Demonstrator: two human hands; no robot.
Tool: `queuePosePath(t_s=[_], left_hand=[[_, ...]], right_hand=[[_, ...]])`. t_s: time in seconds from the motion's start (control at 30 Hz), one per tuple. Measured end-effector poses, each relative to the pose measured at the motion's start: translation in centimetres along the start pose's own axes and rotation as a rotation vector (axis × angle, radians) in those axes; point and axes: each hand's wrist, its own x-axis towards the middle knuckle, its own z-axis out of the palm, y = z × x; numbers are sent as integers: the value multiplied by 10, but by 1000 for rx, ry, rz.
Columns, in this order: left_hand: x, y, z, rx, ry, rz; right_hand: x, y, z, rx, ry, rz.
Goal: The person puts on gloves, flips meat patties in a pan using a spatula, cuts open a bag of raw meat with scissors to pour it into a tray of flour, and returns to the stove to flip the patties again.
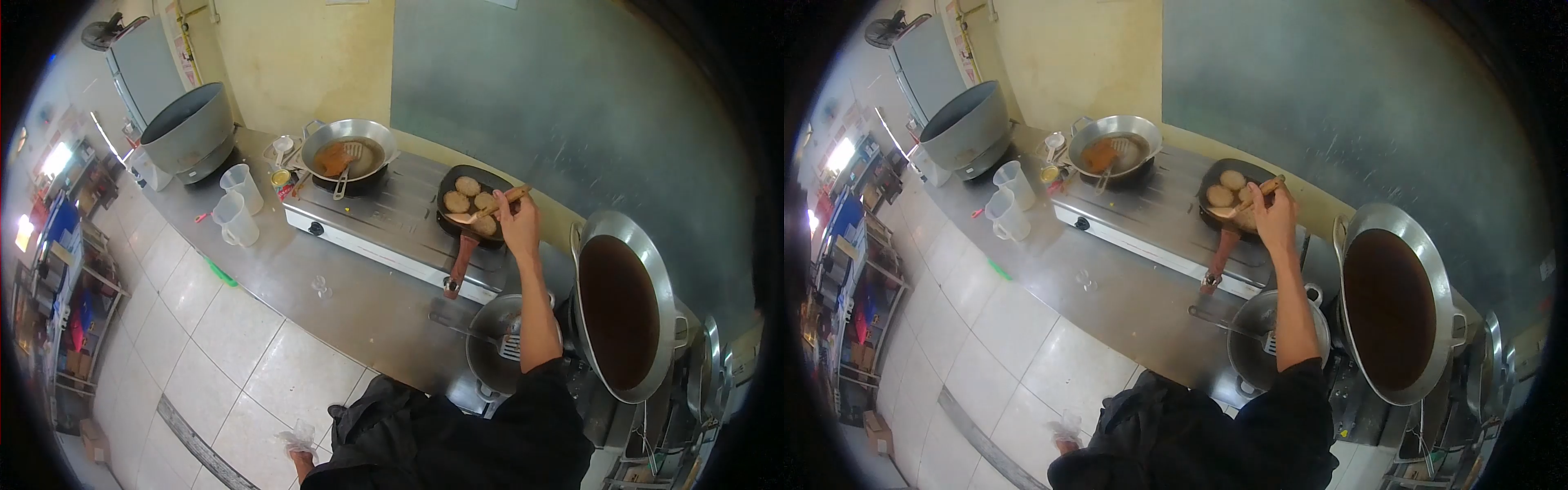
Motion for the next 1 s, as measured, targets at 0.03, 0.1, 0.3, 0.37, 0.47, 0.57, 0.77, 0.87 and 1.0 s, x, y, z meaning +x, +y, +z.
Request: queuePosePath(t_s=[0.03,0.1,0.3,0.37,0.47,0.57,0.77,0.87,1.0], left_hand=[[0,0,0,6,1,2],[-2,-2,-2,15,6,6],[-13,-9,-19,37,26,26],[-17,-10,-26,53,31,41],[-22,-12,-37,83,31,53],[-26,-14,-43,117,28,65],[-29,-22,-48,224,25,87],[-32,-29,-53,315,35,104],[-33,-32,-60,479,43,140]], right_hand=[[-1,2,4,41,34,34],[-6,0,8,80,68,65],[-1,9,10,75,166,9],[12,1,6,26,175,-23],[38,-13,1,31,120,27],[68,-11,3,65,100,33],[104,-18,6,-13,42,95],[113,-16,7,-25,47,110],[123,-10,9,-37,38,96]])
